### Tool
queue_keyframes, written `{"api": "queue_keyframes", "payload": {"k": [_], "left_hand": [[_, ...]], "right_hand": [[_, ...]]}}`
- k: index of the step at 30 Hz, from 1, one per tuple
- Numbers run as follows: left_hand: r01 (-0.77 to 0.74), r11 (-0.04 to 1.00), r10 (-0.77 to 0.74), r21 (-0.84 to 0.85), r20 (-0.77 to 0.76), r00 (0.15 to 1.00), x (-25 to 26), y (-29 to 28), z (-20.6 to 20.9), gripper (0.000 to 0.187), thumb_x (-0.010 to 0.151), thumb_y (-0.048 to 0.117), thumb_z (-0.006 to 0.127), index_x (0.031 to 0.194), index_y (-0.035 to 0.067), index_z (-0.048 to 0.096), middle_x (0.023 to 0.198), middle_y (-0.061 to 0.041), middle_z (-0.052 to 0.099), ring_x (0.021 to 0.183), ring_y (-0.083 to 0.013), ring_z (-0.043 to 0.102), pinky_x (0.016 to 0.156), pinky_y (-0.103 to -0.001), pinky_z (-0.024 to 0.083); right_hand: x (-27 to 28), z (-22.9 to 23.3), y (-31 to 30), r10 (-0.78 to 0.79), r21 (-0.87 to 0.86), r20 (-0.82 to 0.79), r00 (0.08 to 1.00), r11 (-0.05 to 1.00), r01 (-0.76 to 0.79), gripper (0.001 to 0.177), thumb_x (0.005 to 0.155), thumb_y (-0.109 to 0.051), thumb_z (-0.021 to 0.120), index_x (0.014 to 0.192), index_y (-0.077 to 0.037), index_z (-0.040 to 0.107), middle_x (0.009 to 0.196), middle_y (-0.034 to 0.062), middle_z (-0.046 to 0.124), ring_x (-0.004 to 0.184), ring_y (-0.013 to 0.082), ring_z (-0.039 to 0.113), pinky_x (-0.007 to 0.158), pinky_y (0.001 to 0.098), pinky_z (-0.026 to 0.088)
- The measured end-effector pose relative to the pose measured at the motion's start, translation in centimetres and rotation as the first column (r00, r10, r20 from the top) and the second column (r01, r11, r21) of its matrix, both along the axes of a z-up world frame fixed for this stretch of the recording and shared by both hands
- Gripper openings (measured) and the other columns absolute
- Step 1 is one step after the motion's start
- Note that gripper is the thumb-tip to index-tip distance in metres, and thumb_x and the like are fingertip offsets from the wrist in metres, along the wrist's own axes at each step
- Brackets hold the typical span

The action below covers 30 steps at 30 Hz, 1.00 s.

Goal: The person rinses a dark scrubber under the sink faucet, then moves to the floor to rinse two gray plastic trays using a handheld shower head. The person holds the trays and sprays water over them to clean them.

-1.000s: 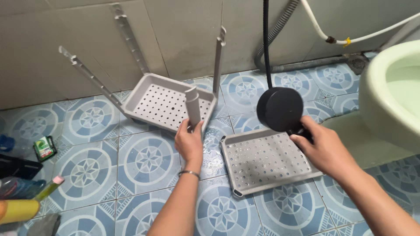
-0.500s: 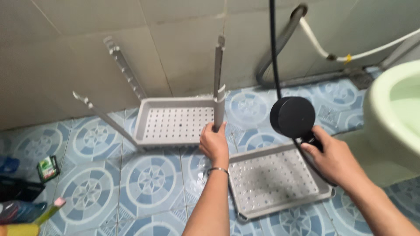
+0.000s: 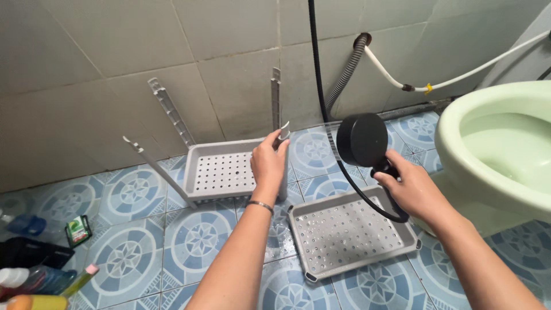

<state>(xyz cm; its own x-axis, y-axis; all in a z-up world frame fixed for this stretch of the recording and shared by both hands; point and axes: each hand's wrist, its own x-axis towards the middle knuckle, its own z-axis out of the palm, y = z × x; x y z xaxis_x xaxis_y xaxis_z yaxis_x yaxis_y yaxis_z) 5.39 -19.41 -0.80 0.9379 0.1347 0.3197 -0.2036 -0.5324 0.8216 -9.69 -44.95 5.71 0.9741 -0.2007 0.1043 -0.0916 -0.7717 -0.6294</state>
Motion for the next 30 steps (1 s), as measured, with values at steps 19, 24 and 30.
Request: {"api": "queue_keyframes", "payload": {"k": [19, 24, 30], "left_hand": [[0.072, 0.988, -0.078, -0.134, -0.047, 0.996, 2.0, -0.1, -1.3, 0.043, 0.078, 0.014, 0.083, 0.121, 0.01, 0.073, 0.106, -0.014, 0.077, 0.097, -0.026, 0.075, 0.086, -0.035, 0.057], [0.079, 0.981, -0.089, -0.175, -0.047, 0.995, 2.4, -0.6, -0.8, 0.039, 0.083, 0.015, 0.081, 0.121, 0.009, 0.074, 0.105, -0.015, 0.078, 0.095, -0.0247, 0.076, 0.087, -0.034, 0.057], [0.203, 0.94, -0.184, -0.275, 0.092, 0.979, 3.6, -0.9, 0.5, 0.039, 0.085, 0.005, 0.077, 0.123, 0.006, 0.073, 0.112, -0.013, 0.078, 0.101, -0.0196, 0.077, 0.091, -0.031, 0.06]], "right_hand": [[2.1, 3.5, 4.9, 0.04, -0.052, 0.18, 0.983, 0.998, -0.031, 0.04, 0.092, -0.022, 0.069, 0.129, -0.008, 0.06, 0.101, 0.0227, 0.074, 0.098, 0.0432, 0.069, 0.082, 0.048, 0.052], [2.1, 3.0, 5.0, 0.034, -0.049, 0.164, 0.986, 0.998, -0.026, 0.04, 0.092, -0.023, 0.069, 0.127, -0.007, 0.06, 0.1, 0.0228, 0.074, 0.097, 0.0428, 0.07, 0.082, 0.0478, 0.052], [2.0, 2.5, 5.2, 0.051, -0.05, 0.177, 0.983, 0.998, -0.043, 0.039, 0.092, -0.023, 0.069, 0.126, -0.006, 0.06, 0.099, 0.0239, 0.074, 0.095, 0.0435, 0.07, 0.081, 0.0481, 0.052]]}}
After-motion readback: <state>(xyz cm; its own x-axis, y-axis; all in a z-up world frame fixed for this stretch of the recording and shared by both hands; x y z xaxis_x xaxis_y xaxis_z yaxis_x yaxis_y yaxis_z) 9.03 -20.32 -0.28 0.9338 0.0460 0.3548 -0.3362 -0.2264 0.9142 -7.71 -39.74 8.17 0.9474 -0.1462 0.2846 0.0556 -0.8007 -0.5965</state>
